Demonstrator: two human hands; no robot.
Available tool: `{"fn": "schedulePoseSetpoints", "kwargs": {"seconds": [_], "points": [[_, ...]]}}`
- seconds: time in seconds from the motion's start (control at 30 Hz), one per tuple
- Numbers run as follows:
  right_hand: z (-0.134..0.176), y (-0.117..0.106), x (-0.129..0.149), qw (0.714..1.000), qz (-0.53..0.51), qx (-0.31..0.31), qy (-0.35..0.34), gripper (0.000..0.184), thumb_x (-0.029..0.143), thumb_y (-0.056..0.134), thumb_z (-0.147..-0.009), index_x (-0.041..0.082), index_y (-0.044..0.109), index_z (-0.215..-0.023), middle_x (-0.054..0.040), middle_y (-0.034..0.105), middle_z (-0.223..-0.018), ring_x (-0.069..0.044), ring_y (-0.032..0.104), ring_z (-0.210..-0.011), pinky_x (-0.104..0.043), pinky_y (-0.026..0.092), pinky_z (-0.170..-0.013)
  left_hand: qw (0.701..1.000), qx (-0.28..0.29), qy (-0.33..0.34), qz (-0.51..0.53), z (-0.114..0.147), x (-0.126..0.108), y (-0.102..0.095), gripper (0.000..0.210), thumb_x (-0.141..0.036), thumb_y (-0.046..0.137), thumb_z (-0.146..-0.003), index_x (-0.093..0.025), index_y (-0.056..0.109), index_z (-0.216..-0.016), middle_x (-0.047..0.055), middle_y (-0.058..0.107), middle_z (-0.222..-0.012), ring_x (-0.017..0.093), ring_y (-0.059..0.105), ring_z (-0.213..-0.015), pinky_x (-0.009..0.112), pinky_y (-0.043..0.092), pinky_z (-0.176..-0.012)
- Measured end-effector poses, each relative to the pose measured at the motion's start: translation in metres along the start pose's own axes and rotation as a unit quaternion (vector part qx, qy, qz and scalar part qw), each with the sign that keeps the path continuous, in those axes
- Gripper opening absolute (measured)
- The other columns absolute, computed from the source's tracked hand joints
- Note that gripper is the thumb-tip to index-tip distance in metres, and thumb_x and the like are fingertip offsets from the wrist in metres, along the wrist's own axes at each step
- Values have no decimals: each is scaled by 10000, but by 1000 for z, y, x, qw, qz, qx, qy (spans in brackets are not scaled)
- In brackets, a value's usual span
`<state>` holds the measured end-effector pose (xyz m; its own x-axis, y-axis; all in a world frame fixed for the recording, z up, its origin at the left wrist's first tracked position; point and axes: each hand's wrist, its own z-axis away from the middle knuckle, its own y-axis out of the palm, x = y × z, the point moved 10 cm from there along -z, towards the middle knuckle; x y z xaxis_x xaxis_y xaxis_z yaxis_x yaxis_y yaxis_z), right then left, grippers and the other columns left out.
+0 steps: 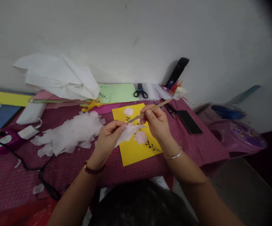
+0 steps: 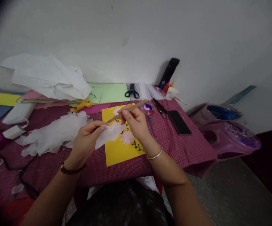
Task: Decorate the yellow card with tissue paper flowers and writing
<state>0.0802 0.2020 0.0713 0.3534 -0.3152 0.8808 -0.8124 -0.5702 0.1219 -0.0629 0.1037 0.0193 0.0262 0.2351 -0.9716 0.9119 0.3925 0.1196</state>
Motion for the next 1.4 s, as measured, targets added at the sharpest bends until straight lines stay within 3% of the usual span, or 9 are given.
{"fn": "schedulePoseSetpoints", "kwargs": {"seconds": [0.13,0.27,0.4,0.6,1.23,1.4], "points": [[1,5,2,1000,-15,20,-14,140,357,609,-890,240,670,-842,44,562,-689,-69,539,-556,-233,437,-524,1000,2,0,-1,1,1,0,70,-270,716,-787,-231,751,-833,20,746,-859,128,643,-722,220,501,-613],[1,6,1,1000,5,22,-3,169,390,613,-876,234,661,-831,39,564,-682,-76,533,-548,-245,432,-517,1000,0,9,5,0,2,0,68,-255,714,-794,-254,758,-846,15,753,-879,120,658,-769,215,517,-666],[1,2,-1,999,31,8,10,229,460,603,-861,236,639,-831,33,562,-686,-86,520,-545,-264,451,-533,1000,-6,6,7,-1,2,0,63,-252,714,-785,-244,757,-829,27,755,-866,131,658,-733,231,525,-621],[2,4,2,1000,24,18,-7,181,419,596,-875,248,645,-841,36,553,-686,-88,531,-557,-264,437,-529,1000,-3,1,8,0,2,0,52,-260,713,-777,-249,754,-807,20,750,-829,120,637,-677,219,509,-570],[2,3,-1,999,41,17,6,241,469,606,-854,231,629,-821,35,554,-675,-89,525,-550,-263,444,-527,1000,-3,11,-15,0,3,-1,102,-278,695,-810,-251,765,-880,32,753,-908,135,653,-773,227,512,-637],[2,0,1,999,41,5,-2,226,463,588,-870,243,636,-846,32,551,-694,-90,521,-562,-271,456,-545,1000,5,1,-2,0,5,1,98,-272,685,-815,-252,761,-874,31,751,-893,129,641,-711,225,492,-577]]}}
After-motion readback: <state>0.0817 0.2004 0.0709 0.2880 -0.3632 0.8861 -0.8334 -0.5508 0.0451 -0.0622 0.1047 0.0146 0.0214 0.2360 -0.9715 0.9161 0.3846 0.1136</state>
